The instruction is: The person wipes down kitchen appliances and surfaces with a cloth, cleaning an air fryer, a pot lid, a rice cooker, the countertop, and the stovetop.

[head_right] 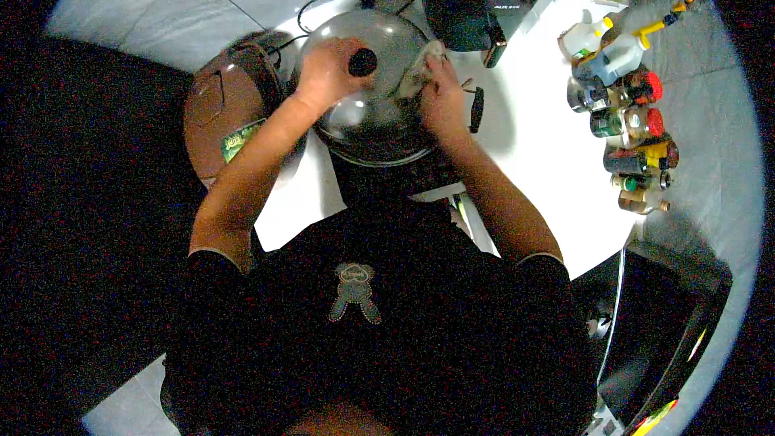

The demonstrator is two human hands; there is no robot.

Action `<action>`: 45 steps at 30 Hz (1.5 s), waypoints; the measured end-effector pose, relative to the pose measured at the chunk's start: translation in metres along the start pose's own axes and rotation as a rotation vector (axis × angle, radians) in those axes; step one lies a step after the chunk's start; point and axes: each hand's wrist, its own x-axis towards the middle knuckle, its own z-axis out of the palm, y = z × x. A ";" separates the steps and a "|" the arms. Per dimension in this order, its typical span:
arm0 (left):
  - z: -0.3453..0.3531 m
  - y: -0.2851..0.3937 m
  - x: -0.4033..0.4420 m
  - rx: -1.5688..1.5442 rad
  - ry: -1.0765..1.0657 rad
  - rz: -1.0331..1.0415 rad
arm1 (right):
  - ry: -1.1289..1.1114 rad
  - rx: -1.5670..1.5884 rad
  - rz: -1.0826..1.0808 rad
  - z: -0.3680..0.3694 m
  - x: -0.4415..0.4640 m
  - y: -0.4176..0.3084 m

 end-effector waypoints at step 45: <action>-0.119 0.006 -0.142 -1.354 0.202 -0.517 | -0.883 0.372 0.108 0.034 0.005 -0.167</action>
